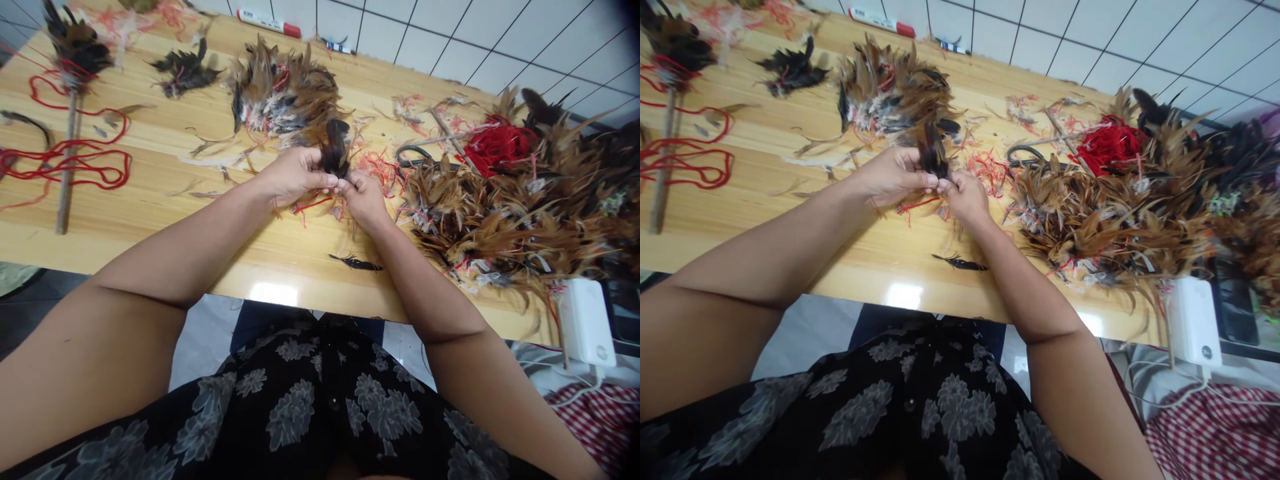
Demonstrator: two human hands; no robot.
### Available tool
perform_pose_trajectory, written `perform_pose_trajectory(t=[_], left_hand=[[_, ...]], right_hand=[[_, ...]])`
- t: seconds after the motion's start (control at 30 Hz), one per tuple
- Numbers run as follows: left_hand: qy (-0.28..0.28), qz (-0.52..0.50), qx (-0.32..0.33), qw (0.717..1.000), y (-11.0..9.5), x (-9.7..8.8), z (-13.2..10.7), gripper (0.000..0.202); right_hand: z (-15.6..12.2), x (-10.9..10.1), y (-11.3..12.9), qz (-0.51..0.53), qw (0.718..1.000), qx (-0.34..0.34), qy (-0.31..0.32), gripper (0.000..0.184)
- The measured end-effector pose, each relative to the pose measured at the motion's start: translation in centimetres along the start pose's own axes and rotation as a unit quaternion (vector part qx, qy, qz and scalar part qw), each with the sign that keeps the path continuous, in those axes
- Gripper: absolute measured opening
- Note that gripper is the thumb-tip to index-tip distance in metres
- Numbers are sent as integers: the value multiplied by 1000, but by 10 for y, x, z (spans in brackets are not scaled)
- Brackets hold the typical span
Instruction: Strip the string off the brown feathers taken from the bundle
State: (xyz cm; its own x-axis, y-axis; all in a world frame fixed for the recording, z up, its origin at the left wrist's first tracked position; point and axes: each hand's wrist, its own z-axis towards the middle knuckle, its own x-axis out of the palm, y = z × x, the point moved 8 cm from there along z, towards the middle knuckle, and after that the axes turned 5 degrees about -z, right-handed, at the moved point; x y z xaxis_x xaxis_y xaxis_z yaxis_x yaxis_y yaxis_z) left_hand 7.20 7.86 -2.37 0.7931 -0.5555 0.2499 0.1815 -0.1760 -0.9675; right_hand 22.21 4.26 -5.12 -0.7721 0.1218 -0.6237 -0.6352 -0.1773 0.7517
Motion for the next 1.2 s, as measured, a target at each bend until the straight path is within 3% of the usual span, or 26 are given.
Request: perform_pose_trajectory(t=[0.2, 0.53, 0.77, 0.83, 0.9, 0.97, 1.03, 1.1, 1.2], left_hand=[[37, -20, 6, 999, 6, -1, 4, 50], [45, 22, 22, 998, 3, -9, 7, 46], [28, 70, 23, 997, -16, 4, -2, 41], [-7, 85, 45, 995, -27, -5, 0, 37], [-84, 126, 95, 984, -43, -28, 3, 29], [-177, 193, 145, 954, -58, -56, 3, 26], [-230, 254, 148, 928, -64, -79, 4, 30], [-234, 289, 130, 919, -63, -90, 5, 32], [-172, 304, 116, 930, -57, -85, 7, 33]], right_hand=[[-1, 3, 9, 27, 997, -47, 49, 39], [-3, 1, 24, 47, 997, -25, 57, 54], [-5, -5, 29, 78, 996, 32, 40, 35], [-5, -7, 26, 102, 993, 50, 17, 35], [-5, -10, 22, 140, 988, 65, -13, 33], [-6, -13, 16, 179, 980, 80, -41, 28], [-6, -15, 12, 204, 973, 95, -60, 27], [-7, -17, 9, 216, 967, 110, -74, 30], [-8, -18, 10, 237, 960, 124, -86, 28]])
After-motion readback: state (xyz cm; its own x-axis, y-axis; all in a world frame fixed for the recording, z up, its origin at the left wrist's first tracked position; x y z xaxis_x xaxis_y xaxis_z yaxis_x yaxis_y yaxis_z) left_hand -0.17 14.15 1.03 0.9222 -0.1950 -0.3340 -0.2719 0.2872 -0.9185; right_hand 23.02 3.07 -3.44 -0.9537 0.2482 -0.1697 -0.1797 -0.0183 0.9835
